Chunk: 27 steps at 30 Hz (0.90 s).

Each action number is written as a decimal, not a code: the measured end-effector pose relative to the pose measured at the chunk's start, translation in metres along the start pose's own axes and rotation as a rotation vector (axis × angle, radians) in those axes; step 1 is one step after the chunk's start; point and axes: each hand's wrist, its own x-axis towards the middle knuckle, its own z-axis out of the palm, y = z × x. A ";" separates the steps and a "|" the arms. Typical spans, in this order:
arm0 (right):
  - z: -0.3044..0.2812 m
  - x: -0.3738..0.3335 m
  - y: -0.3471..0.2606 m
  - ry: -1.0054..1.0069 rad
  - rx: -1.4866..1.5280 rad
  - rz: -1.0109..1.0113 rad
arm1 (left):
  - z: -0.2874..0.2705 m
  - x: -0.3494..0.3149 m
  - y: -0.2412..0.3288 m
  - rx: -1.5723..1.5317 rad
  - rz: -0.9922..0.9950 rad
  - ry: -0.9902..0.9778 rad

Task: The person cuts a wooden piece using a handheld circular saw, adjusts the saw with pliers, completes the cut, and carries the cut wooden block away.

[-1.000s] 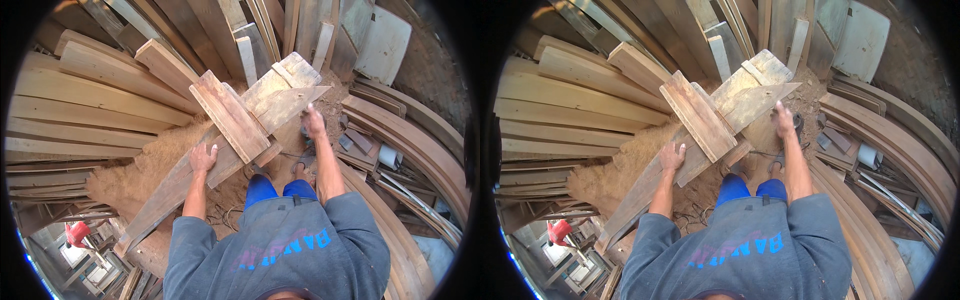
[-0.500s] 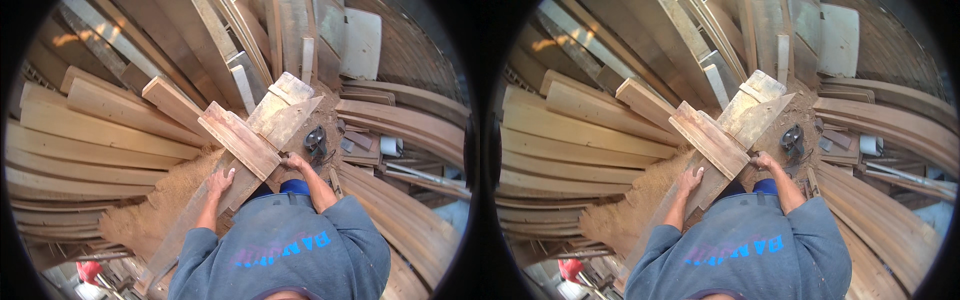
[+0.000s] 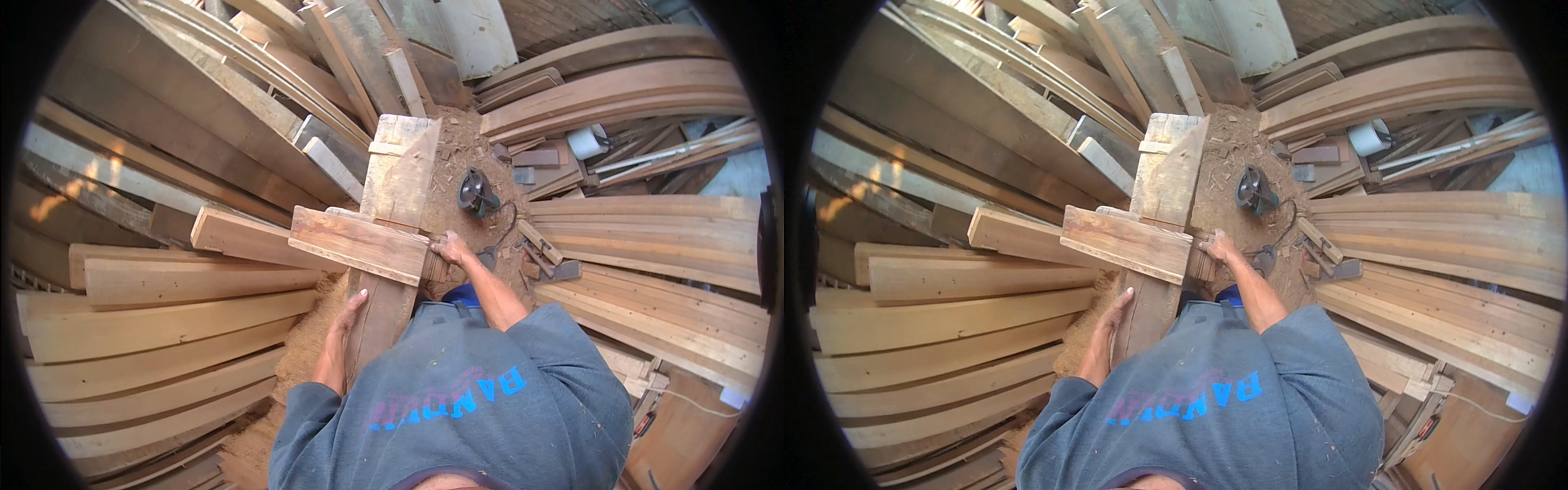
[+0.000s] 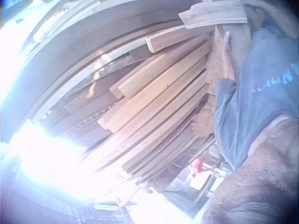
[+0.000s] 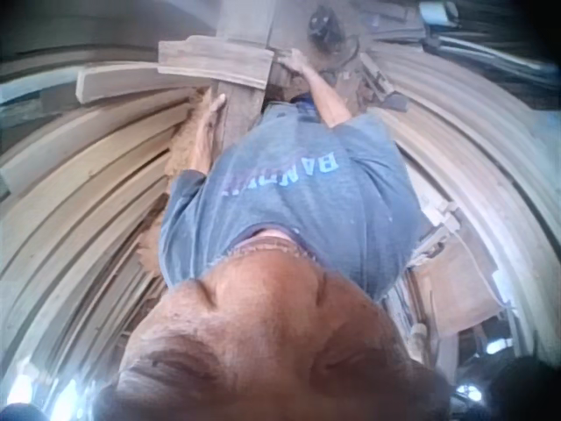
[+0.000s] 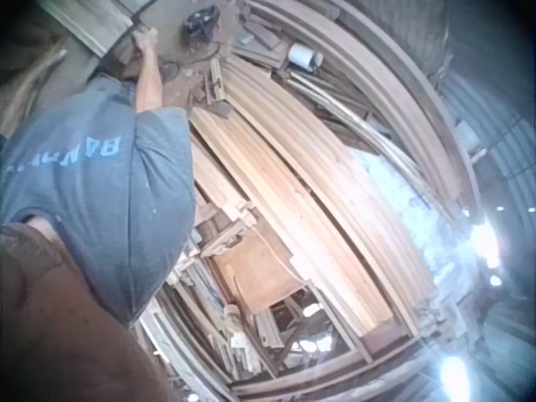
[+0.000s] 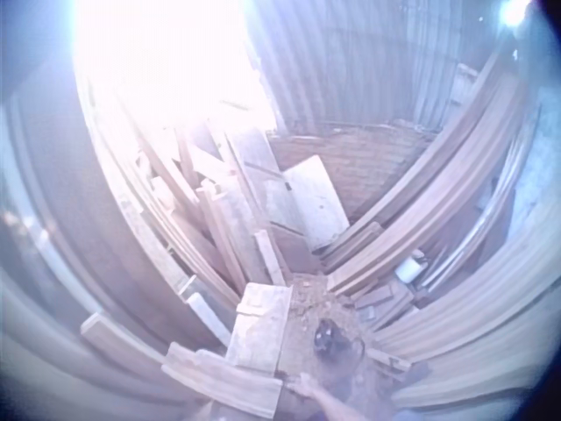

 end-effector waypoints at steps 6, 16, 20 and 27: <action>-0.009 -0.017 0.027 0.252 0.106 0.111 | -0.013 0.016 -0.011 -0.100 -0.014 -0.127; 0.043 -0.002 0.247 0.163 -0.173 0.185 | -0.019 0.020 0.011 0.325 0.143 0.014; 0.051 -0.012 0.238 0.081 -0.338 0.032 | 0.002 0.008 0.005 0.748 0.486 0.530; 0.003 -0.018 0.136 -0.020 -0.208 0.158 | 0.105 -0.041 0.039 1.203 0.133 0.549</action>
